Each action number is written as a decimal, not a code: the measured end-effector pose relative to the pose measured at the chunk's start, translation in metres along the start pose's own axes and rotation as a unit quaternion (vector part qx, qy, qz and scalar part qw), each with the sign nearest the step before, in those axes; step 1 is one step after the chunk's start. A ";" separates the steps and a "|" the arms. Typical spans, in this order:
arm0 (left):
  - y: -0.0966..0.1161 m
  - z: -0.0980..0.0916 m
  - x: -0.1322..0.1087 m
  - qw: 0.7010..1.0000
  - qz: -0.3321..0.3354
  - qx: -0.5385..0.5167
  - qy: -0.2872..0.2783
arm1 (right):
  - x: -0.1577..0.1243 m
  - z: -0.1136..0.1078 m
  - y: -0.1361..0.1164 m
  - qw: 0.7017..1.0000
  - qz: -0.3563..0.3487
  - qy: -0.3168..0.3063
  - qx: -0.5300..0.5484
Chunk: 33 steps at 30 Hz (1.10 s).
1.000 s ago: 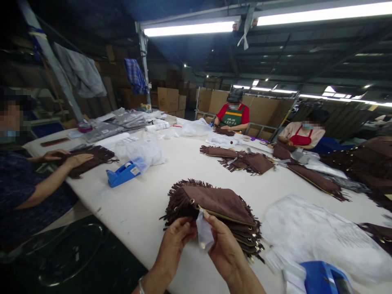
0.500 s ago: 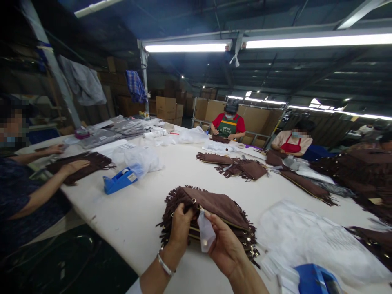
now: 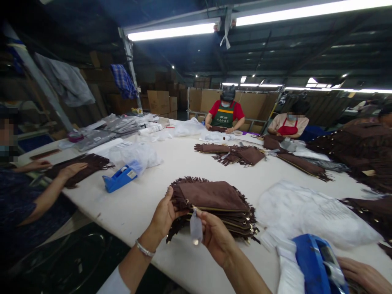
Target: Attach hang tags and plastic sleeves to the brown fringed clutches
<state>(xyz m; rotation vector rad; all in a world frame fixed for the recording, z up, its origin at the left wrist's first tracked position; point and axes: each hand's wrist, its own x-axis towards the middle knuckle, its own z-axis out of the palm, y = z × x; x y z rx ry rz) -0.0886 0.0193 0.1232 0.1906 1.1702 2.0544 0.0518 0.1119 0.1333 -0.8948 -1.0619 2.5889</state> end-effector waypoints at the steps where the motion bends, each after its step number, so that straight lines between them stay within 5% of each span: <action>1: -0.003 -0.001 -0.001 1.000 -0.006 0.026 0.004 | 0.001 -0.002 0.010 1.000 0.011 -0.008 -0.014; 6: -0.019 -0.007 0.002 0.981 0.051 0.177 0.054 | -0.001 -0.025 0.039 0.997 -0.019 0.015 -0.070; 11: -0.008 -0.006 0.018 0.936 0.148 0.316 0.048 | -0.004 -0.046 0.022 0.996 -0.047 0.063 -0.049; 21: 0.008 -0.002 0.013 0.984 0.063 0.165 -0.001 | 0.035 -0.043 -0.011 0.991 -0.019 0.065 0.119; 27: 0.029 -0.027 0.018 0.973 0.125 0.143 0.129 | 0.040 -0.038 -0.041 0.986 -0.043 0.031 0.158; 30: 0.008 -0.040 0.007 0.948 0.170 0.198 0.183 | 0.043 -0.033 -0.047 0.985 -0.044 0.022 0.168; 33: -0.030 -0.047 -0.012 0.893 0.190 0.386 0.134 | 0.044 -0.029 -0.040 0.985 -0.040 0.022 0.167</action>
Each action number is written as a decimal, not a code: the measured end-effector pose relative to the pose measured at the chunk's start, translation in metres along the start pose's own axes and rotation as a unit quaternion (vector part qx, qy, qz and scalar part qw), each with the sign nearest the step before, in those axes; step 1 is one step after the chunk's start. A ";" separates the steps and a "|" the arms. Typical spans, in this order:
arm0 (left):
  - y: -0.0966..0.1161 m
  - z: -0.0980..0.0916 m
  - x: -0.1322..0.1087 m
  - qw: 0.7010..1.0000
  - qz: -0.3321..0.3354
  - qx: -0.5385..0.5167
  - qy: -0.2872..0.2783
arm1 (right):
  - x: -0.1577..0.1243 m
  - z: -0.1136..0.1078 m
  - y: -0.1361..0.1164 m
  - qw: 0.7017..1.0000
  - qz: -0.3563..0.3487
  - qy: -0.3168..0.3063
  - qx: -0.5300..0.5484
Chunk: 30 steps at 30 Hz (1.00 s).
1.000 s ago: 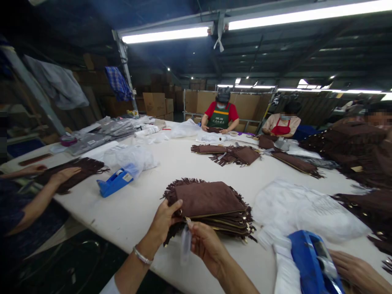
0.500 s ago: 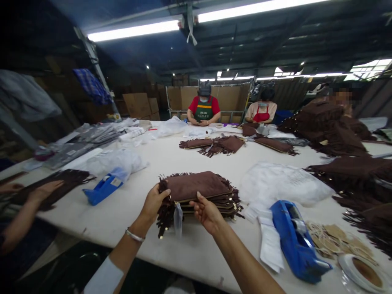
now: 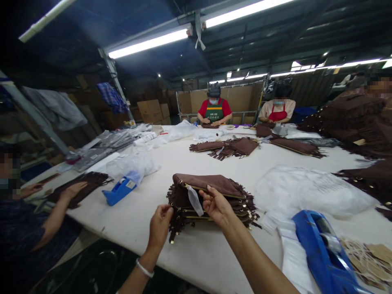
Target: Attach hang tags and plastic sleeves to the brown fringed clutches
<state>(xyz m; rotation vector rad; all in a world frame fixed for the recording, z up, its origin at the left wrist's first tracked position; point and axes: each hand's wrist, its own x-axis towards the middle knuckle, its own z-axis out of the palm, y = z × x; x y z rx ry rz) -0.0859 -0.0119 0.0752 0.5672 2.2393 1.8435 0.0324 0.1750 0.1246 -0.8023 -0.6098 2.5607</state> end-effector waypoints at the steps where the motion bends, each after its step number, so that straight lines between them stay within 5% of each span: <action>1: -0.006 0.004 -0.010 0.998 0.026 0.061 -0.010 | 0.000 -0.001 0.004 1.000 0.002 0.002 -0.003; 6: -0.002 0.006 -0.022 0.981 0.035 0.186 -0.051 | -0.001 -0.010 0.024 0.999 0.021 0.028 -0.030; 13: 0.003 -0.011 0.005 0.980 -0.074 0.025 -0.182 | 0.000 -0.017 0.019 0.999 0.028 0.019 -0.013; 17: 0.001 -0.011 0.003 0.964 -0.145 -0.067 -0.211 | -0.002 -0.025 0.016 1.000 0.027 0.004 0.004; 22: 0.025 -0.017 -0.005 0.935 -0.199 -0.178 -0.232 | -0.004 -0.032 0.015 1.000 0.031 -0.004 0.006; 30: 0.029 -0.032 -0.004 0.891 -0.260 -0.228 -0.295 | -0.002 -0.030 0.011 0.999 0.040 -0.028 0.021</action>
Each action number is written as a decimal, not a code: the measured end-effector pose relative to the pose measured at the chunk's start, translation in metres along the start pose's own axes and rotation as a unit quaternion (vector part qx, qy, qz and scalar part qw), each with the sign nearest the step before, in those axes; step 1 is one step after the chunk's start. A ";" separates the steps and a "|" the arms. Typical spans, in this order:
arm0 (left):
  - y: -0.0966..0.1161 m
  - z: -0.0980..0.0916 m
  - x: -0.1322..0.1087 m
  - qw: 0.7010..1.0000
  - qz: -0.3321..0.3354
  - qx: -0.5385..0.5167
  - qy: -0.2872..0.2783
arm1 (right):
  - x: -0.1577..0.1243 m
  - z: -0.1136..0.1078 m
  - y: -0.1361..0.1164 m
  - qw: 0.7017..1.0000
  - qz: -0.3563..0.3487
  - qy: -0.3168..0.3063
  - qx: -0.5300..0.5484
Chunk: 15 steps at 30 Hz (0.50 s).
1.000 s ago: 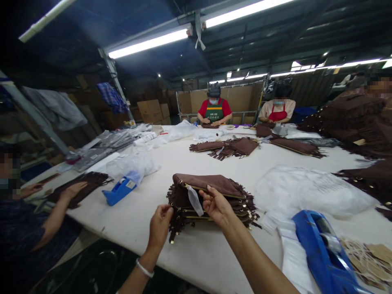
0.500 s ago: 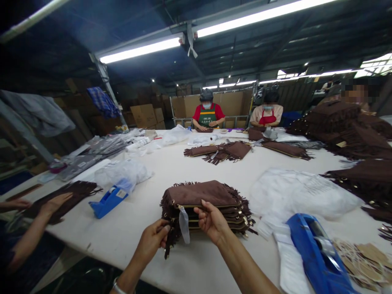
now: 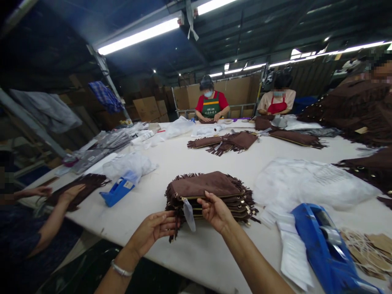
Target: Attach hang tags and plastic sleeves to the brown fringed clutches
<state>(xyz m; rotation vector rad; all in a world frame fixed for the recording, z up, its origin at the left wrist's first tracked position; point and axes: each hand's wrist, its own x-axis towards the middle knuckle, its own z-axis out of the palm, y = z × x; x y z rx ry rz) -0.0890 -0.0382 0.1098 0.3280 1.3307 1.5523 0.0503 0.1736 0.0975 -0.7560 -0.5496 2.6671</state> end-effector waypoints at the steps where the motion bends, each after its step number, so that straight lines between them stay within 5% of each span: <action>1: -0.001 0.000 0.002 1.000 0.003 -0.006 0.001 | 0.001 -0.001 0.000 1.000 0.003 -0.001 0.001; 6: -0.010 0.018 0.019 0.998 -0.001 -0.037 0.054 | 0.000 -0.003 -0.002 1.000 0.007 0.004 0.001; 11: -0.017 0.034 0.037 0.982 -0.011 -0.071 0.174 | -0.007 0.002 0.008 0.998 0.006 0.063 -0.030; 15: -0.003 0.033 0.043 0.991 -0.006 -0.065 0.119 | 0.000 0.012 0.012 0.995 -0.040 0.086 -0.038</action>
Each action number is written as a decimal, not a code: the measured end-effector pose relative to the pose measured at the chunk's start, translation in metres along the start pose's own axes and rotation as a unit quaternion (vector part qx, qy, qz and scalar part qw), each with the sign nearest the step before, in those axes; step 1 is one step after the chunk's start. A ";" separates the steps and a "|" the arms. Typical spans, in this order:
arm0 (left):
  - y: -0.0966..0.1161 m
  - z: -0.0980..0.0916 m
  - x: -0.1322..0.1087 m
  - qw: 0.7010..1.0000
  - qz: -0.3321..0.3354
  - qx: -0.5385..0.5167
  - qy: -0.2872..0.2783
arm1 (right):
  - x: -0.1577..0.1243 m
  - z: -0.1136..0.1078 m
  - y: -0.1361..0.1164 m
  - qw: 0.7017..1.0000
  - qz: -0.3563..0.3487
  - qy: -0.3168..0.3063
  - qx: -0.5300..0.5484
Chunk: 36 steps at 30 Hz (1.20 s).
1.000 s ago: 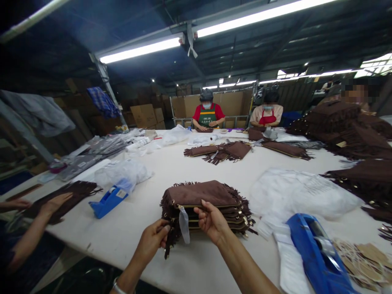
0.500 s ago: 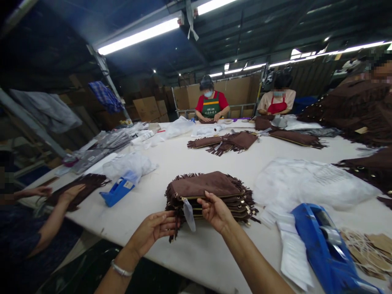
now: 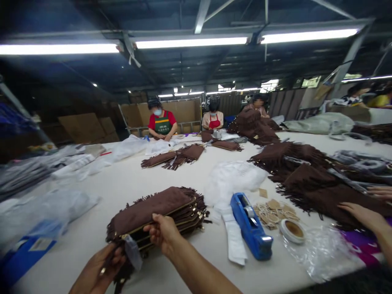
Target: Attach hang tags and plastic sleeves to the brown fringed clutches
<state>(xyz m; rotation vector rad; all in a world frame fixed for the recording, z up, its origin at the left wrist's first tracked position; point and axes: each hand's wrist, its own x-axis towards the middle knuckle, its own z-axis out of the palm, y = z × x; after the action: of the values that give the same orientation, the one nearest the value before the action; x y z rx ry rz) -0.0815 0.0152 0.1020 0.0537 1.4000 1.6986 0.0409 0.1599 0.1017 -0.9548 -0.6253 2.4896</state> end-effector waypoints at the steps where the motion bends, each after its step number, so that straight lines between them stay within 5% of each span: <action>1: 0.005 0.002 -0.002 1.000 0.006 0.010 -0.018 | 0.000 0.004 0.000 1.000 -0.015 -0.003 -0.003; 6: 0.012 0.010 -0.020 0.996 0.043 0.072 -0.020 | -0.009 0.015 -0.001 0.995 -0.072 -0.023 -0.057; 12: -0.008 -0.008 -0.026 0.994 0.036 0.100 -0.015 | -0.012 -0.003 0.011 0.996 -0.037 0.011 -0.075; 25: -0.022 -0.033 -0.013 0.995 0.007 0.014 -0.100 | -0.006 -0.017 0.009 0.996 -0.022 -0.007 -0.092; 36: -0.024 -0.042 -0.019 0.995 0.010 0.012 -0.094 | -0.009 -0.020 0.010 0.992 -0.020 0.005 -0.121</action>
<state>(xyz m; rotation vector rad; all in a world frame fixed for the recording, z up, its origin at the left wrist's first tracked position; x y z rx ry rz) -0.0791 -0.0304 0.0772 0.2355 1.2829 1.6486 0.0588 0.1526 0.0876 -1.0271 -0.9495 2.4111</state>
